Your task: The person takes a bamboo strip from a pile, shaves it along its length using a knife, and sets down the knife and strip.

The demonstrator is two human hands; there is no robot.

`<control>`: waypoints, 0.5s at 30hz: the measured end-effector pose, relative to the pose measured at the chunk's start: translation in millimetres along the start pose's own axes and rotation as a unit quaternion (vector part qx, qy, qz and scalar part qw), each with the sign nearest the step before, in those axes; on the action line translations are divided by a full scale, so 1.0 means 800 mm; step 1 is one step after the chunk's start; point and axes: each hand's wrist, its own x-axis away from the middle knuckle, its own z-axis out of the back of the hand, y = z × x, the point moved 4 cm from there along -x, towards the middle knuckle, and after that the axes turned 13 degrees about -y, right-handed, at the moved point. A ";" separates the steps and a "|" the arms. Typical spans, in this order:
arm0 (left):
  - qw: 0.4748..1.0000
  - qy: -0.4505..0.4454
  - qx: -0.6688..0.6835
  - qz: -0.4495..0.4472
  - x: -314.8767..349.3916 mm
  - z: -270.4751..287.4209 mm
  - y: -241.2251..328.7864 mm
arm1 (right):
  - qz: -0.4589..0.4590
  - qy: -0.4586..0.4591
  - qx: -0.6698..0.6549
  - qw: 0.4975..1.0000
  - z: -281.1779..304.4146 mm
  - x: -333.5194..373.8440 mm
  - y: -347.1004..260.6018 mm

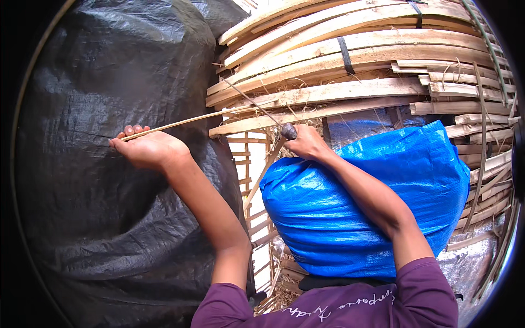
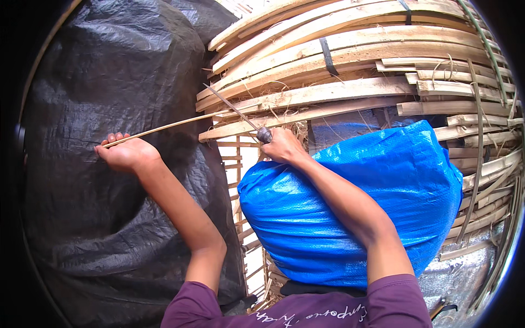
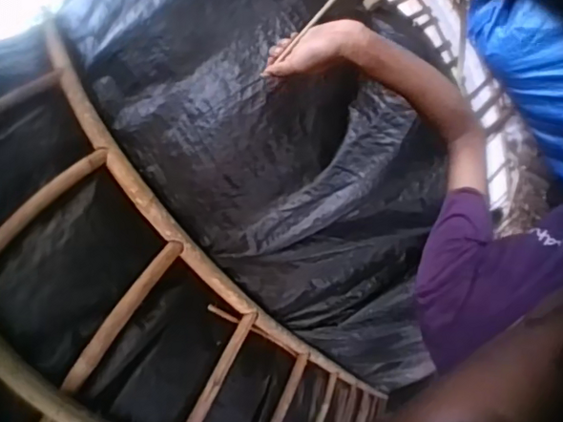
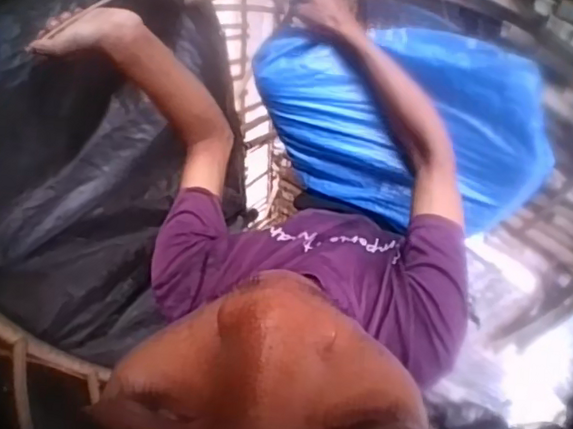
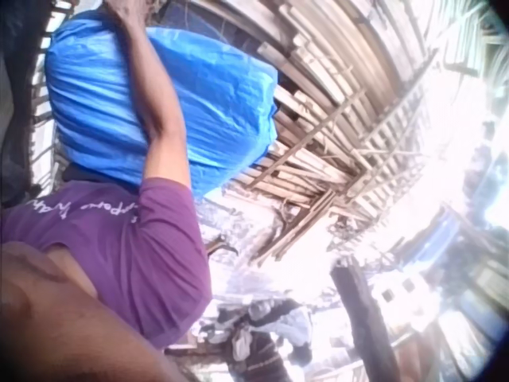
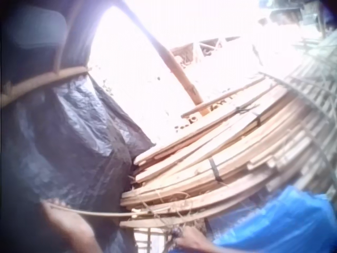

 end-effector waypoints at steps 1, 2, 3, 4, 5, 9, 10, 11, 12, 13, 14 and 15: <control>1.000 0.011 -0.003 0.011 0.000 0.000 -0.004 | 0.025 -0.002 -0.002 1.000 0.000 0.007 -0.024; 1.000 0.014 -0.010 0.016 -0.003 0.005 -0.009 | 0.046 -0.026 0.026 0.998 -0.003 0.011 -0.049; 1.000 0.015 -0.012 0.018 -0.002 0.006 -0.010 | 0.114 -0.030 -0.001 0.993 -0.009 0.021 -0.077; 0.999 0.028 -0.019 0.012 -0.001 0.006 -0.005 | 0.164 -0.025 -0.011 0.986 -0.019 0.028 -0.101; 0.999 0.042 -0.027 0.007 -0.001 0.007 0.000 | 0.214 -0.021 -0.021 0.976 -0.027 0.034 -0.119; 0.997 0.068 -0.042 0.007 0.004 0.009 0.005 | 0.182 -0.059 -0.041 0.981 -0.039 0.025 -0.102; 0.994 0.088 -0.054 0.022 0.005 0.010 0.005 | 0.133 -0.050 -0.060 0.988 -0.036 0.019 -0.079; 0.991 0.108 -0.065 0.037 0.006 0.011 0.006 | 0.084 -0.040 -0.079 0.993 -0.034 0.011 -0.054; 0.991 0.107 -0.063 0.039 0.007 0.012 0.003 | 0.044 -0.026 -0.059 0.997 -0.027 0.002 -0.029; 0.993 0.097 -0.060 0.033 0.006 0.016 0.001 | 0.006 -0.012 -0.039 0.999 -0.019 -0.005 -0.014; 0.994 0.087 -0.056 0.027 0.005 0.016 0.000 | 0.008 -0.013 -0.040 0.999 -0.011 -0.010 -0.002; 0.994 0.087 -0.055 0.025 0.006 0.017 -0.001 | -0.009 -0.018 -0.007 1.000 -0.003 -0.008 -0.009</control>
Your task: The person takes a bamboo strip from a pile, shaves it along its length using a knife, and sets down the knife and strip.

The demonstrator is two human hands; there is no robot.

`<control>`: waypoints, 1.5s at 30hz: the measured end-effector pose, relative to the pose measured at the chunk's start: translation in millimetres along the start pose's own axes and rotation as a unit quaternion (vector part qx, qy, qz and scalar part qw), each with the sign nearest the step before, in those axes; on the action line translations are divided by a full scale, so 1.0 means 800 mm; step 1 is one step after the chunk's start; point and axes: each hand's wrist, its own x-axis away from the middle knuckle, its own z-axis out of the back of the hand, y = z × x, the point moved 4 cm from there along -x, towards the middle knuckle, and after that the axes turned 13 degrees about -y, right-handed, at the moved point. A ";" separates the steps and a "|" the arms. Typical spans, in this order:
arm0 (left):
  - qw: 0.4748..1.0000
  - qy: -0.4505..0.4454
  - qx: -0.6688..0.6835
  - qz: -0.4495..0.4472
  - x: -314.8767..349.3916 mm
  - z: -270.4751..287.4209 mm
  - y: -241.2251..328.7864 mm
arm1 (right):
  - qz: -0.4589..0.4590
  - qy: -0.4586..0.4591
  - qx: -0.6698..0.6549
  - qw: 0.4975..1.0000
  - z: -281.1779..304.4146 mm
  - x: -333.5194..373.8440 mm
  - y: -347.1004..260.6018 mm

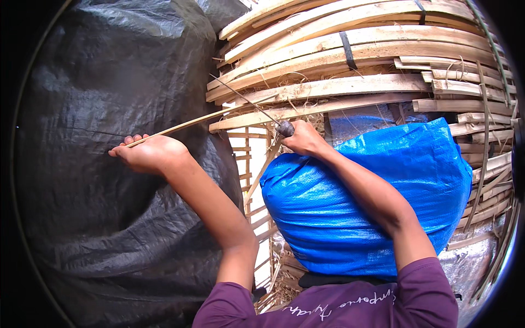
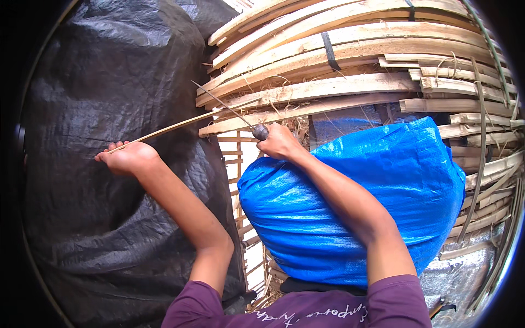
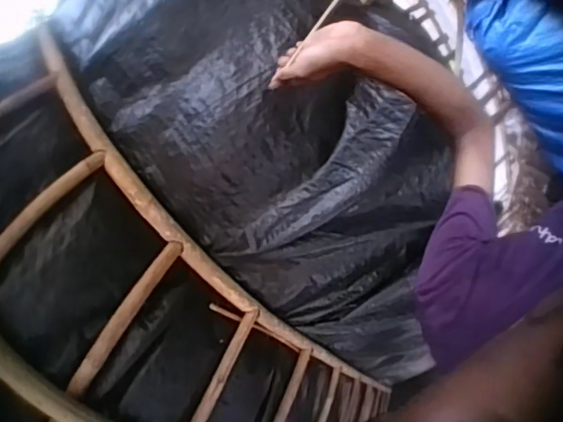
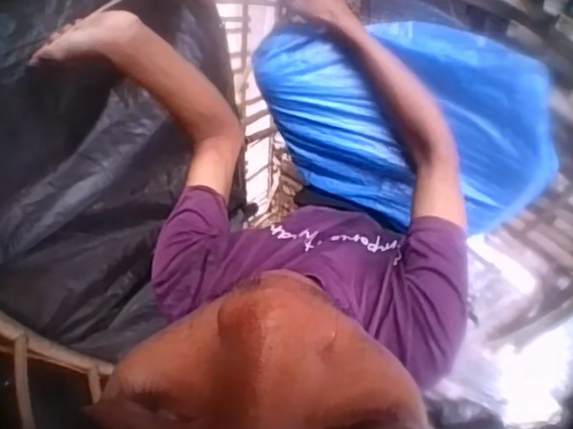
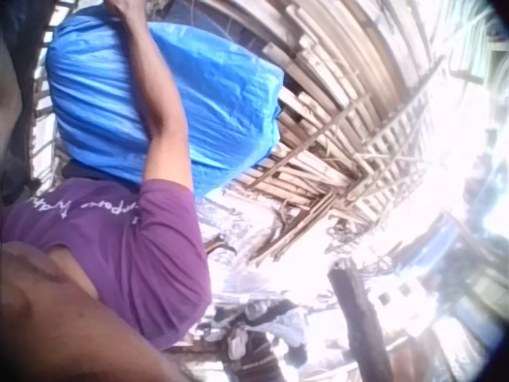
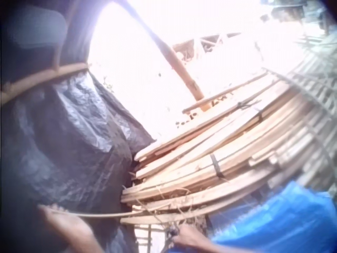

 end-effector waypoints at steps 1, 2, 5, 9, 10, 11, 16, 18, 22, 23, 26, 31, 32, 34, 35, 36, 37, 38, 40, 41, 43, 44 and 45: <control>1.000 -0.012 0.004 -0.009 0.002 -0.001 0.000 | 0.010 0.002 0.006 1.000 0.002 0.006 -0.009; 1.000 -0.023 0.008 -0.018 0.004 -0.003 0.001 | 0.020 0.004 0.012 1.000 0.001 0.012 -0.018; 1.000 -0.017 0.007 -0.023 0.011 -0.012 0.006 | 0.106 -0.006 0.011 0.994 -0.009 0.030 -0.066; 0.999 -0.029 0.009 -0.037 0.010 -0.012 0.003 | 0.231 -0.044 -0.022 0.972 -0.032 0.052 -0.119; 0.998 -0.040 0.017 -0.037 0.010 -0.012 0.004 | 0.243 -0.034 -0.025 0.969 -0.033 0.053 -0.120; 0.998 -0.050 0.025 -0.036 0.010 -0.012 0.005 | 0.254 -0.024 -0.027 0.966 -0.034 0.054 -0.122; 0.999 -0.034 0.026 -0.027 0.008 -0.005 0.004 | 0.000 0.000 0.021 1.000 0.003 0.008 -0.004; 0.998 -0.050 0.037 -0.032 0.009 -0.003 0.004 | -0.060 0.018 0.027 0.998 0.017 0.004 0.015; 0.994 -0.081 0.053 -0.047 0.018 -0.011 0.006 | -0.052 0.017 0.041 0.998 0.021 0.007 0.008; 0.993 -0.094 0.062 -0.047 0.017 -0.012 0.006 | -0.034 0.006 0.047 0.998 0.016 0.009 0.000; 0.988 -0.114 0.079 -0.064 0.010 -0.008 0.004 | 0.105 -0.007 0.050 0.993 0.000 0.030 -0.059; 0.991 -0.097 0.078 -0.051 0.005 -0.003 0.006 | 0.164 -0.016 0.015 0.986 -0.014 0.030 -0.067; 0.993 -0.085 0.077 -0.041 0.003 -0.001 0.005 | 0.126 -0.008 0.015 0.992 -0.011 0.022 -0.045; 0.994 -0.077 0.075 -0.036 -0.008 0.012 -0.006 | -0.016 0.012 -0.010 1.000 0.002 -0.001 0.022; 0.995 -0.067 0.068 -0.038 -0.015 0.021 -0.003 | -0.063 0.030 0.002 0.998 0.010 -0.004 0.041; 0.994 -0.069 0.072 -0.036 -0.014 0.022 -0.005 | -0.084 0.047 0.021 0.995 0.021 -0.012 0.074; 0.993 -0.074 0.078 -0.040 -0.015 0.025 -0.005 | -0.101 0.044 0.006 0.994 0.022 -0.010 0.081; 0.992 -0.080 0.083 -0.044 -0.016 0.027 -0.006 | -0.119 0.042 -0.008 0.992 0.022 -0.008 0.086; 0.991 -0.092 0.091 -0.038 -0.019 0.027 -0.011 | -0.119 0.066 0.043 0.990 0.023 -0.003 0.071; 0.991 -0.085 0.094 -0.036 -0.020 0.027 -0.013 | -0.108 0.043 0.060 0.991 0.021 -0.007 0.065; 0.992 -0.077 0.091 -0.046 -0.025 0.036 -0.010 | -0.044 0.036 0.084 0.995 0.009 0.001 0.027; 0.992 -0.074 0.088 -0.046 -0.027 0.040 -0.009 | 0.022 0.030 0.108 0.993 0.002 0.003 0.006; 0.991 -0.080 0.092 -0.046 -0.028 0.039 -0.009 | 0.037 -0.014 0.090 0.995 -0.004 -0.001 0.000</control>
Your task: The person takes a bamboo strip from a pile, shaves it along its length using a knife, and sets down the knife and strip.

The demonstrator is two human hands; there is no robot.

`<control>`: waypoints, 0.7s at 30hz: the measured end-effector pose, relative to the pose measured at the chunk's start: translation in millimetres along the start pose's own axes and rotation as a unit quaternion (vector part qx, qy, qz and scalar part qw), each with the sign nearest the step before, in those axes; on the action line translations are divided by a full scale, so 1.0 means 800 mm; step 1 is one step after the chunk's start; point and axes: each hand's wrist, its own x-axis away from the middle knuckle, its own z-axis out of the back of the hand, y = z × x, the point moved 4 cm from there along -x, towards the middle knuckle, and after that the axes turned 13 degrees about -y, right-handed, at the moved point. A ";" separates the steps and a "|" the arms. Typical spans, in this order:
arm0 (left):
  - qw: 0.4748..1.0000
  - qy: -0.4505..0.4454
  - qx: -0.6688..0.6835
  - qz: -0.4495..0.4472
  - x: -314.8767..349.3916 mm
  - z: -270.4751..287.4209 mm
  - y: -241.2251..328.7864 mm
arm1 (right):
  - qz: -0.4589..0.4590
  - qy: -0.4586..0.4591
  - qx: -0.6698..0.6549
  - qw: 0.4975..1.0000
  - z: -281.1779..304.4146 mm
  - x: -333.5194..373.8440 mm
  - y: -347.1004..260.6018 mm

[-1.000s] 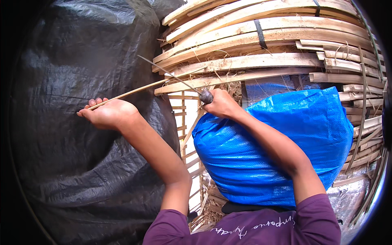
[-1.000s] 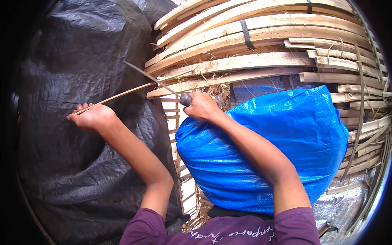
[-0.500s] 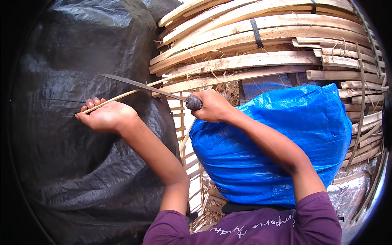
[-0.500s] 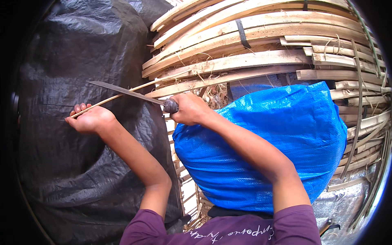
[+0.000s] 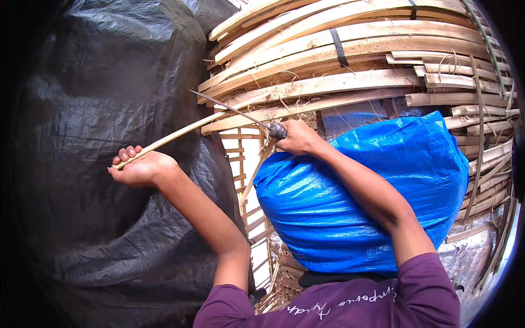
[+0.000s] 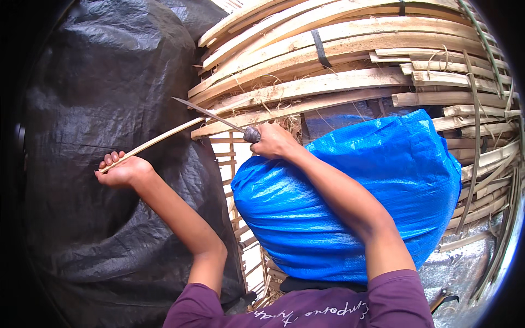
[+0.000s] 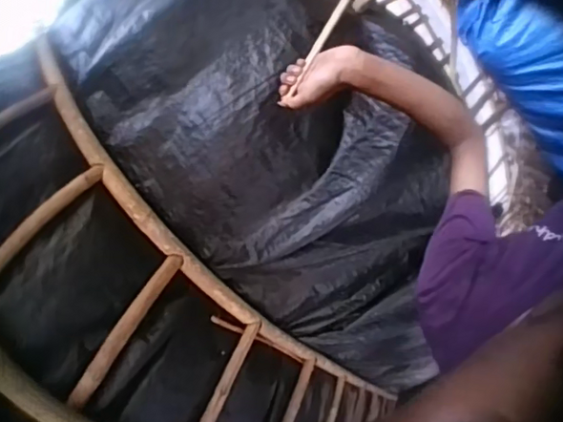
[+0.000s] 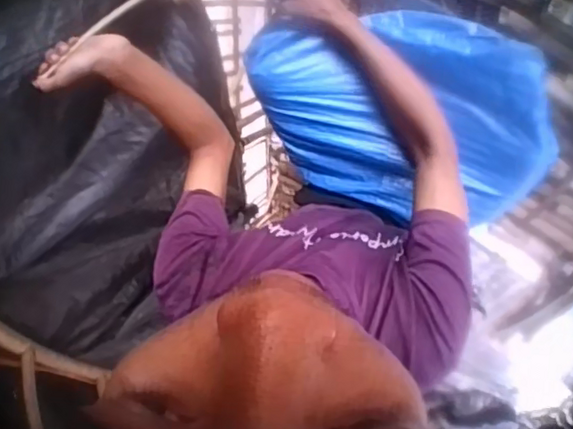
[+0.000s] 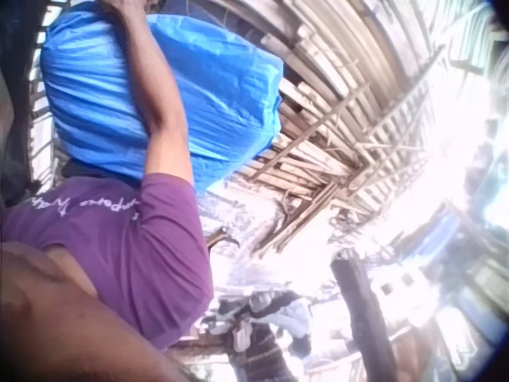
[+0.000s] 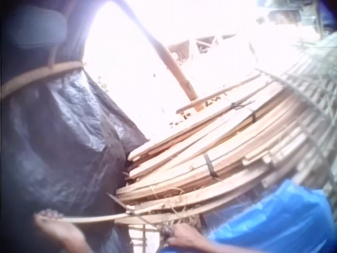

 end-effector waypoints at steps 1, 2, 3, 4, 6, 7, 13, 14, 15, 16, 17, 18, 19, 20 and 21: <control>1.000 -0.005 0.004 -0.001 -0.001 0.001 -0.001 | -0.001 -0.001 0.001 1.000 0.001 0.002 -0.001; 1.000 -0.003 0.003 0.000 -0.001 0.002 -0.002 | -0.014 -0.002 -0.001 1.000 0.001 0.004 0.000; 1.000 -0.001 0.008 0.007 -0.001 0.001 -0.003 | -0.024 -0.002 -0.002 1.000 0.002 0.006 0.002; 1.000 0.000 0.012 0.013 -0.001 0.001 -0.003 | -0.059 0.012 -0.009 0.998 0.004 0.007 0.013; 0.999 -0.020 0.027 0.020 -0.008 0.004 -0.005 | -0.125 0.039 -0.037 0.991 0.009 0.002 0.055; 0.998 -0.040 0.040 0.029 -0.010 0.003 -0.007 | -0.168 0.049 -0.033 0.984 0.011 0.002 0.073; 0.978 -0.169 0.116 0.031 -0.016 -0.015 -0.003 | -0.185 0.062 0.011 0.981 0.019 0.010 0.063; 0.954 -0.252 0.157 0.035 -0.017 -0.022 -0.003 | -0.162 0.081 -0.013 0.983 0.023 0.011 0.062; 0.954 -0.252 0.158 0.034 -0.018 -0.022 -0.003 | -0.140 0.100 -0.037 0.984 0.029 0.013 0.057; 0.914 -0.336 0.214 0.074 -0.014 -0.030 -0.004 | -0.117 0.111 -0.033 0.986 0.035 0.014 0.053; 0.862 -0.416 0.267 0.113 -0.009 -0.037 -0.004 | -0.117 0.112 -0.032 0.986 0.040 0.014 0.050; 0.847 -0.438 0.268 0.134 -0.008 -0.038 -0.002 | -0.078 0.114 -0.050 0.989 0.047 0.018 0.037; 0.848 -0.437 0.268 0.133 -0.014 -0.035 -0.002 | -0.040 0.115 -0.069 0.990 0.053 0.021 0.026; 0.783 -0.510 0.316 0.164 -0.016 -0.037 -0.002 | -0.021 0.100 -0.098 0.990 0.057 0.020 0.020; 0.706 -0.577 0.362 0.192 -0.012 -0.044 -0.001 | -0.021 0.102 -0.096 0.990 0.062 0.019 0.019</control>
